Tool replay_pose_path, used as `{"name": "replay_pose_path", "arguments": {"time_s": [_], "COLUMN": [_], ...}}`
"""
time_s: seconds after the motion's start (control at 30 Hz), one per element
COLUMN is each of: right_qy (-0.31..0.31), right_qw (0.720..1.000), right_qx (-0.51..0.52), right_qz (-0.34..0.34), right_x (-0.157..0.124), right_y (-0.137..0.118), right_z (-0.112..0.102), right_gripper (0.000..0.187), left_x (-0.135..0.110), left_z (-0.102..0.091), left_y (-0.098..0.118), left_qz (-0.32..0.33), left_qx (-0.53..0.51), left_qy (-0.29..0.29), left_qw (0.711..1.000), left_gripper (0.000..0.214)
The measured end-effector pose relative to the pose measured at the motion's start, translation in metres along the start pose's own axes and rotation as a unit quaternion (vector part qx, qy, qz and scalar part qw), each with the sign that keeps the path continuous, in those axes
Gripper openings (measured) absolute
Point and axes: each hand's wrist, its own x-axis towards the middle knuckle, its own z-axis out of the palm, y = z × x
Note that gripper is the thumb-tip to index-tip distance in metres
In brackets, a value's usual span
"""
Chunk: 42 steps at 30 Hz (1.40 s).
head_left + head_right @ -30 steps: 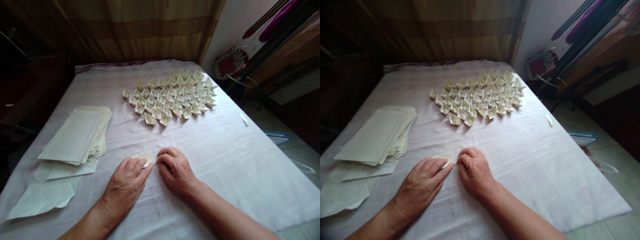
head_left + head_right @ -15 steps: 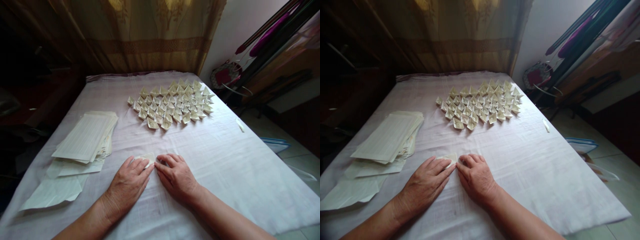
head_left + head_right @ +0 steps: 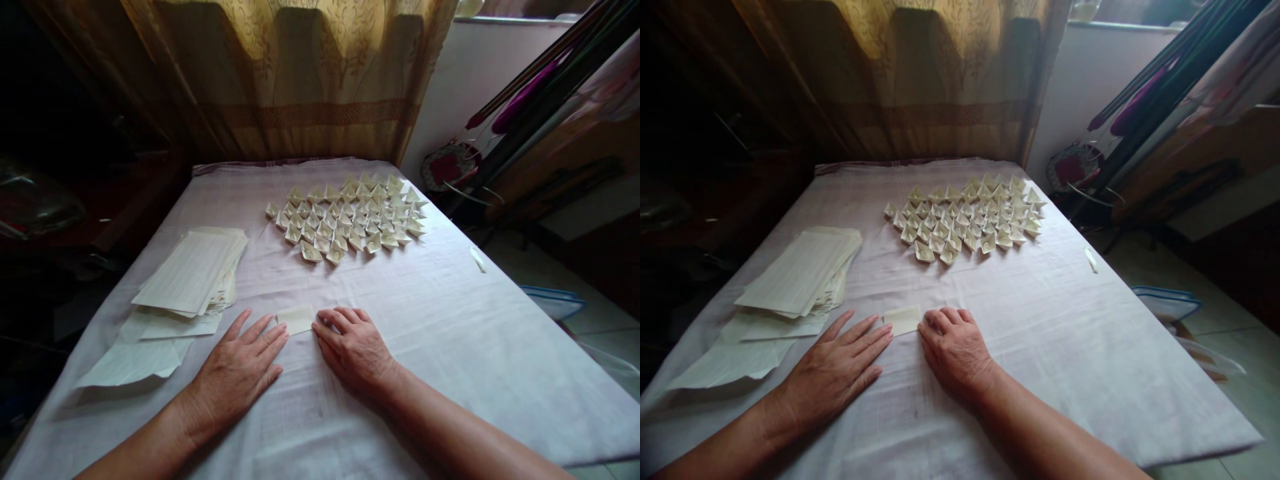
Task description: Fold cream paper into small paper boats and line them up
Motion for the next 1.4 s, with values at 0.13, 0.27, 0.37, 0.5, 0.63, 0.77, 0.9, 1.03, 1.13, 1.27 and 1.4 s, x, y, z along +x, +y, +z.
{"name": "replay_pose_path", "arguments": {"time_s": [0.13, 0.27, 0.37, 0.5, 0.63, 0.77, 0.9, 1.03, 1.13, 1.27, 1.4], "right_qy": [-0.004, -0.005, 0.006, -0.079, -0.182, -0.215, -0.223, -0.228, -0.222, -0.216, -0.202], "right_qw": [1.000, 1.000, 0.999, 0.994, 0.977, 0.971, 0.970, 0.969, 0.970, 0.972, 0.975], "right_qx": [0.010, 0.025, 0.030, 0.076, 0.107, 0.099, 0.083, 0.077, 0.065, 0.055, 0.046], "right_qz": [0.005, 0.012, 0.024, -0.002, -0.007, 0.015, 0.047, 0.063, 0.075, 0.081, 0.082], "right_x": [-0.001, 0.003, 0.008, 0.011, 0.010, 0.006, 0.002, 0.001, 0.002, 0.002, 0.002], "right_y": [0.001, 0.003, -0.006, -0.027, -0.031, -0.017, -0.008, -0.010, -0.012, -0.014, -0.016], "right_z": [0.000, 0.002, 0.006, 0.016, 0.019, 0.014, 0.011, 0.011, 0.010, 0.008, 0.008], "right_gripper": [0.021, 0.020, 0.024, 0.055, 0.070, 0.073, 0.073, 0.072, 0.072, 0.072, 0.071], "left_x": [-0.008, -0.002, 0.006, 0.009, 0.003, 0.003, 0.012, 0.018, 0.018, 0.021, 0.032], "left_z": [-0.004, -0.006, -0.007, -0.008, -0.006, -0.011, -0.021, -0.025, -0.027, -0.029, -0.018], "left_y": [-0.003, -0.002, 0.001, 0.002, -0.003, -0.009, -0.009, -0.009, -0.013, -0.014, 0.004], "left_qz": [-0.013, -0.014, -0.008, -0.001, 0.000, -0.006, -0.013, -0.014, -0.018, -0.048, -0.105], "left_qx": [-0.002, -0.009, -0.014, 0.007, -0.009, -0.043, -0.053, -0.050, -0.056, -0.061, -0.024], "left_qy": [0.004, -0.011, -0.033, -0.039, -0.056, -0.087, -0.123, -0.151, -0.163, -0.174, -0.101], "left_qw": [1.000, 1.000, 0.999, 0.999, 0.998, 0.995, 0.991, 0.987, 0.985, 0.982, 0.989], "left_gripper": [0.035, 0.032, 0.029, 0.031, 0.031, 0.027, 0.021, 0.017, 0.018, 0.020, 0.026]}}
